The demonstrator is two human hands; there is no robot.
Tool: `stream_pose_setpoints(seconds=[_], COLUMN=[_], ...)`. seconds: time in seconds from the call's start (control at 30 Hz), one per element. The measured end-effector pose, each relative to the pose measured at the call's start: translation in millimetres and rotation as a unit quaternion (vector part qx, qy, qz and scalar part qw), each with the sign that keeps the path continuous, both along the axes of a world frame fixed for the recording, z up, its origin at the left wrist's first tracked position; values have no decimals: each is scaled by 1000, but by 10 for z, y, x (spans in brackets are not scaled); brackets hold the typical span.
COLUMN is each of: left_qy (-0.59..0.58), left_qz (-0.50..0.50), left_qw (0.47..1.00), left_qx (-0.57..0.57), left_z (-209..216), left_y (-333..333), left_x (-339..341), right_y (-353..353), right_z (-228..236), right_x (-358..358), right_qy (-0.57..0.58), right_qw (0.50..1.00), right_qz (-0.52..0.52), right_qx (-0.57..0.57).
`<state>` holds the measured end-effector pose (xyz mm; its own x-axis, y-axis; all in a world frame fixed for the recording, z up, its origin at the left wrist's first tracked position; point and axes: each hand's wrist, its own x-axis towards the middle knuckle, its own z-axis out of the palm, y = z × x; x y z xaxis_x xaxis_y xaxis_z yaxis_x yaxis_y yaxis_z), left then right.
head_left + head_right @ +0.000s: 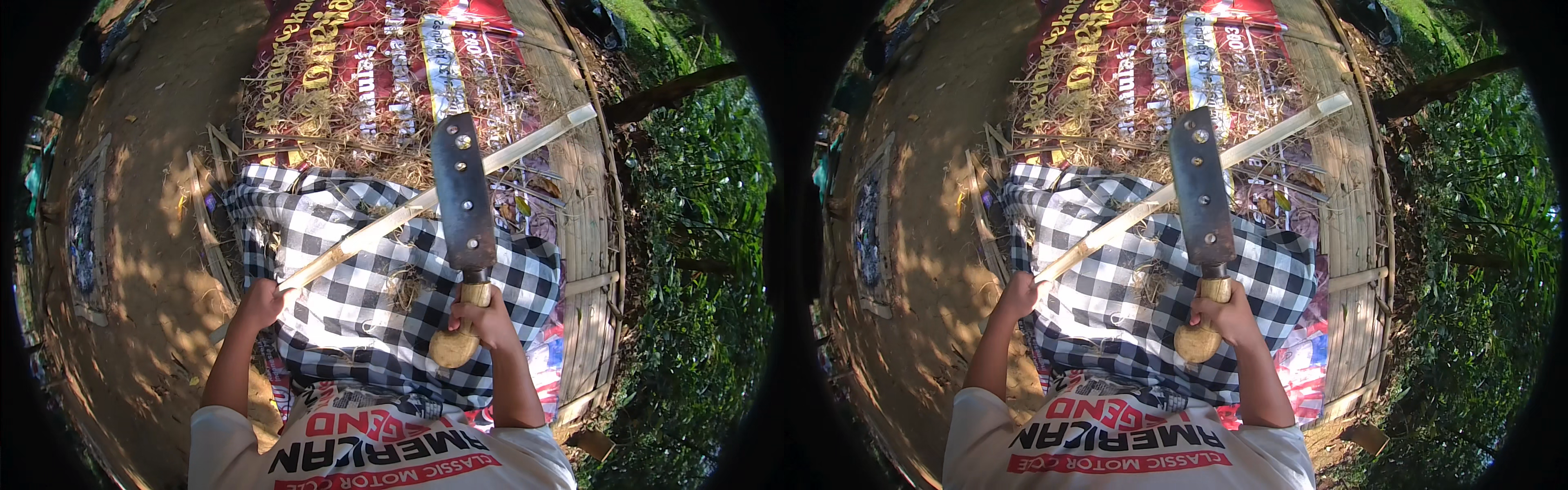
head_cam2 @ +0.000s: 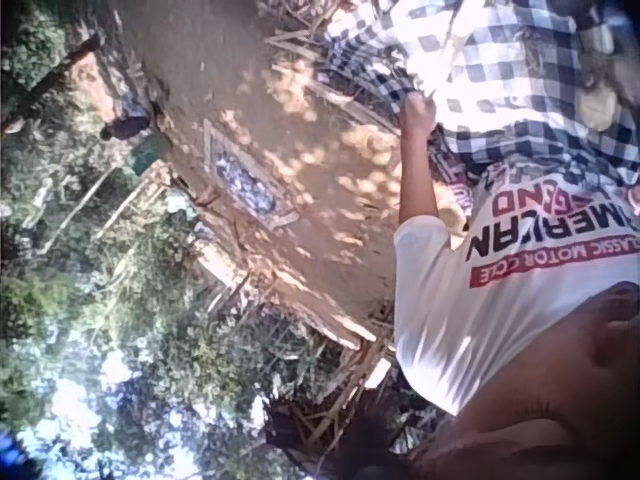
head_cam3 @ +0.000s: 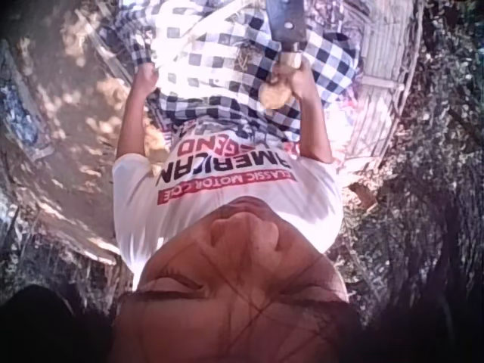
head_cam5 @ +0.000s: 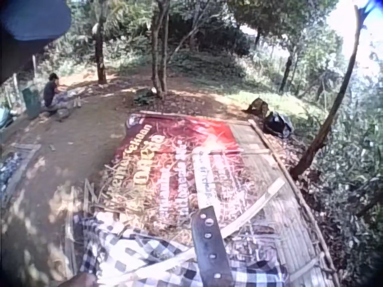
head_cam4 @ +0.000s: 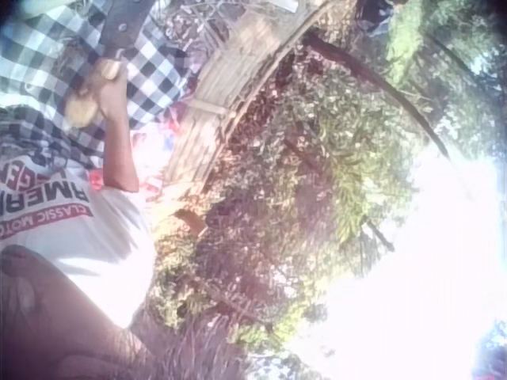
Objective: The person shaves a thin strip of wood using a large knife by pulling the blade along the length of the wood while holding it against a covered wooden platform.
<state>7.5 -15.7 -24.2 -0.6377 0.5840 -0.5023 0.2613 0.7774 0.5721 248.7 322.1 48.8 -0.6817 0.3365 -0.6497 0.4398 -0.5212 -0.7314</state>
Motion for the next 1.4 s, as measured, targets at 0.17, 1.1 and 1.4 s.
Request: stream_pose_setpoints(seconds=[0.17,1.1,1.4], left_qy=[49,-7,-1], left_qz=[-45,4,15], left_qw=[995,1000,1000], left_qx=[73,-18,-25], left_z=[-37,160,151], left_y=[-160,80,70], left_x=[-47,36,67], right_y=[48,-322,-279], right_z=[18,-222,-121], right_x=[55,118,156], right_qy=[-16,-54,-16], right_qw=[994,979,987], right_qz=[112,195,136], right_qx=[9,-26,-82])
